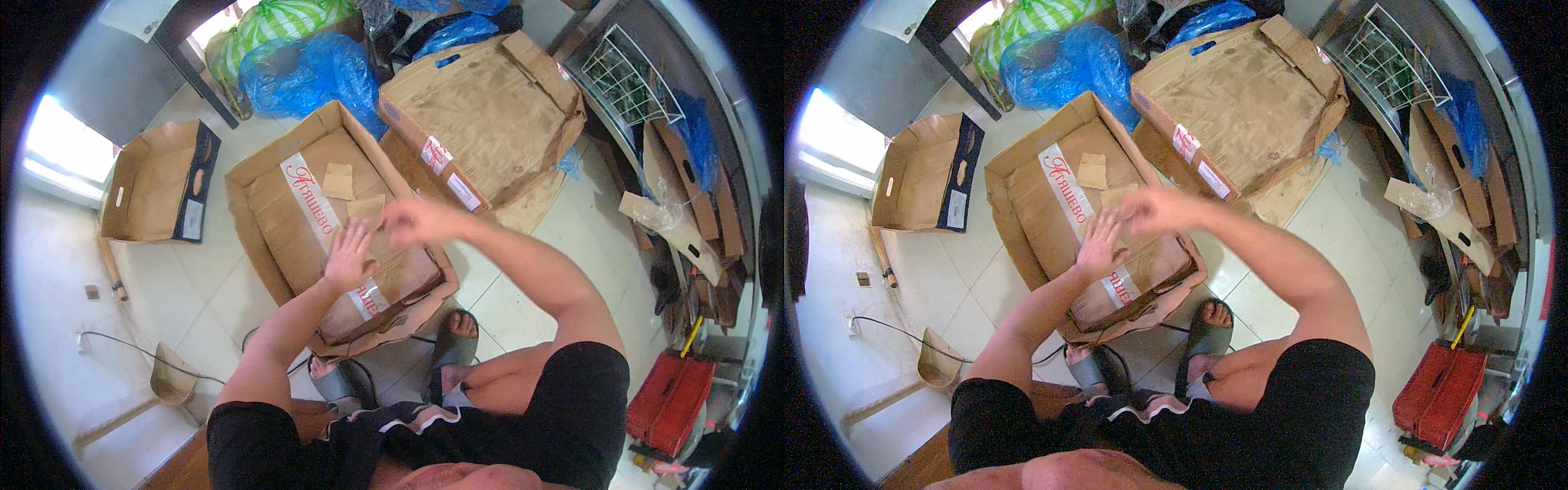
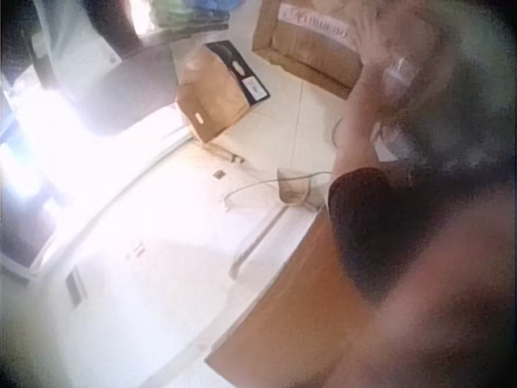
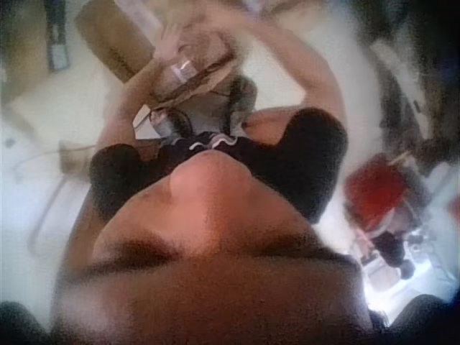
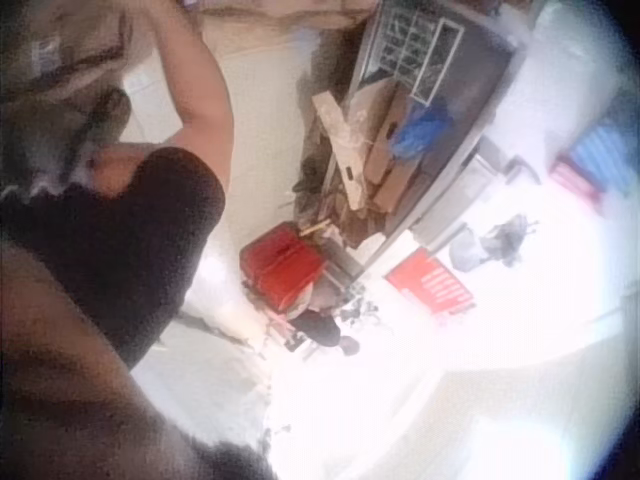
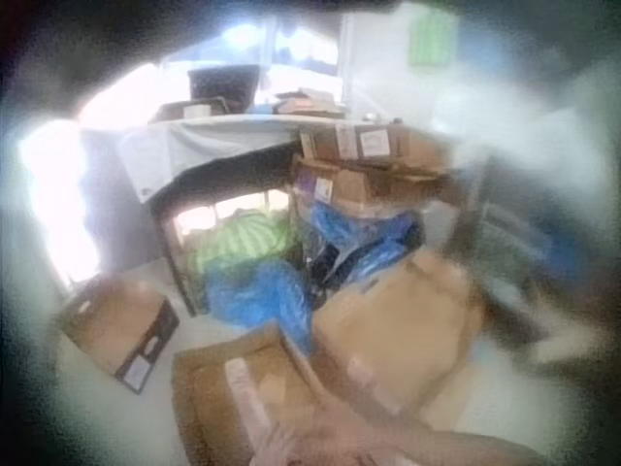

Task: The person assembles cardboard boxes by folding the flaps and interlocking the pre-cut tabs to form a rectangular base.

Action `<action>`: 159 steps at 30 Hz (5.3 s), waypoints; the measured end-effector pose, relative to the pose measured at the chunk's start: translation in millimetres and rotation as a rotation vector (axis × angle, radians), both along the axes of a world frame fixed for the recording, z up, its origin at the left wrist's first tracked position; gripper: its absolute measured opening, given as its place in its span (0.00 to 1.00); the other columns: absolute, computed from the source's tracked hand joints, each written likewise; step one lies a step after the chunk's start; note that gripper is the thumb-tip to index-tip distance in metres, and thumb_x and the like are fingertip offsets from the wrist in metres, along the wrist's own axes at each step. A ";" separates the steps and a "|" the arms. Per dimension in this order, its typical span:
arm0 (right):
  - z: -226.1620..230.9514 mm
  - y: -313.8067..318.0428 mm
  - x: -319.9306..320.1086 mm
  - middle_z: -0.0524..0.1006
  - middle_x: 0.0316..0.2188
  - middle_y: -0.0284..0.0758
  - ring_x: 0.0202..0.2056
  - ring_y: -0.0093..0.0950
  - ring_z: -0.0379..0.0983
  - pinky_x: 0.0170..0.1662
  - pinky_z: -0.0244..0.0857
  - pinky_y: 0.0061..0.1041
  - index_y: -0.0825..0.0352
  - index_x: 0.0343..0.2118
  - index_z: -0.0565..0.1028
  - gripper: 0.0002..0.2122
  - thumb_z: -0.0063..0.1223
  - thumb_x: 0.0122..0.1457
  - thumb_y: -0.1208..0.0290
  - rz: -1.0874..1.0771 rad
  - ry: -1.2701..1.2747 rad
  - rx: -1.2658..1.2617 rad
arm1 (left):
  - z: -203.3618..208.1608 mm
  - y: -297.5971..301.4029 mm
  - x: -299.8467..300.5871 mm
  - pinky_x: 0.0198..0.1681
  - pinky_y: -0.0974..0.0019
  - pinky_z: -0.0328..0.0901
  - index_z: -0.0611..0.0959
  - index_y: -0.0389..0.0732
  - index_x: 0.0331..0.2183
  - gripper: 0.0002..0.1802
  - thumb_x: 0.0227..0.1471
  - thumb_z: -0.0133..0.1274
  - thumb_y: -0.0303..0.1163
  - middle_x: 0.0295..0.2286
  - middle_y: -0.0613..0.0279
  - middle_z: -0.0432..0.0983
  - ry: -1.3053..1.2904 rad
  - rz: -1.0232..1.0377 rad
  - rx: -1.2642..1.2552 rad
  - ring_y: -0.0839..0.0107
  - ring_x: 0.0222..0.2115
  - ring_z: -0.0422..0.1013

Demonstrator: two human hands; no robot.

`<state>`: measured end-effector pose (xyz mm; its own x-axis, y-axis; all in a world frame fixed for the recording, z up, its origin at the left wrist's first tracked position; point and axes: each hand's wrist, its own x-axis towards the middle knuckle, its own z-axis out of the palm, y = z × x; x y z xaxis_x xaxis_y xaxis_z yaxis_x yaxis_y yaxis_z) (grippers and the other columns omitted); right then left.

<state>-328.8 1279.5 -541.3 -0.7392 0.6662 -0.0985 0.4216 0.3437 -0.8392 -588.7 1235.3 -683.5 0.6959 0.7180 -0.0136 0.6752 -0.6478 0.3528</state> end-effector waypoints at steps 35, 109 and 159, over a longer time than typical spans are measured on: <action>-61.1 -93.9 -90.4 0.73 0.54 0.47 0.57 0.38 0.69 0.62 0.61 0.35 0.70 0.61 0.67 0.35 0.52 0.65 0.41 -0.025 -0.203 -0.491 | 40.8 86.6 -166.4 0.47 0.49 0.73 0.81 0.39 0.51 0.24 0.58 0.55 0.43 0.46 0.42 0.79 -0.032 0.793 -0.265 0.45 0.45 0.77; -26.2 41.0 31.4 0.74 0.47 0.50 0.51 0.48 0.70 0.53 0.66 0.45 0.73 0.35 0.80 0.09 0.62 0.55 0.73 -0.731 -0.260 0.612 | 187.6 -5.2 -145.6 0.46 0.50 0.72 0.86 0.33 0.39 0.28 0.57 0.57 0.53 0.36 0.39 0.82 0.273 0.445 -0.511 0.45 0.41 0.79; -8.5 121.5 90.9 0.81 0.43 0.45 0.46 0.48 0.76 0.50 0.71 0.44 0.61 0.47 0.80 0.16 0.54 0.54 0.75 -0.421 -0.563 0.461 | 193.5 89.4 -206.9 0.63 0.49 0.61 0.67 0.42 0.63 0.40 0.47 0.57 0.23 0.61 0.48 0.63 0.037 0.348 0.508 0.48 0.62 0.61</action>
<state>-237.9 1401.0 -549.9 -0.3418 0.9393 -0.0286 0.9050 0.3209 -0.2792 -795.6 1324.7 -490.0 0.4253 0.8259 0.3702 0.8831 -0.4682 0.0299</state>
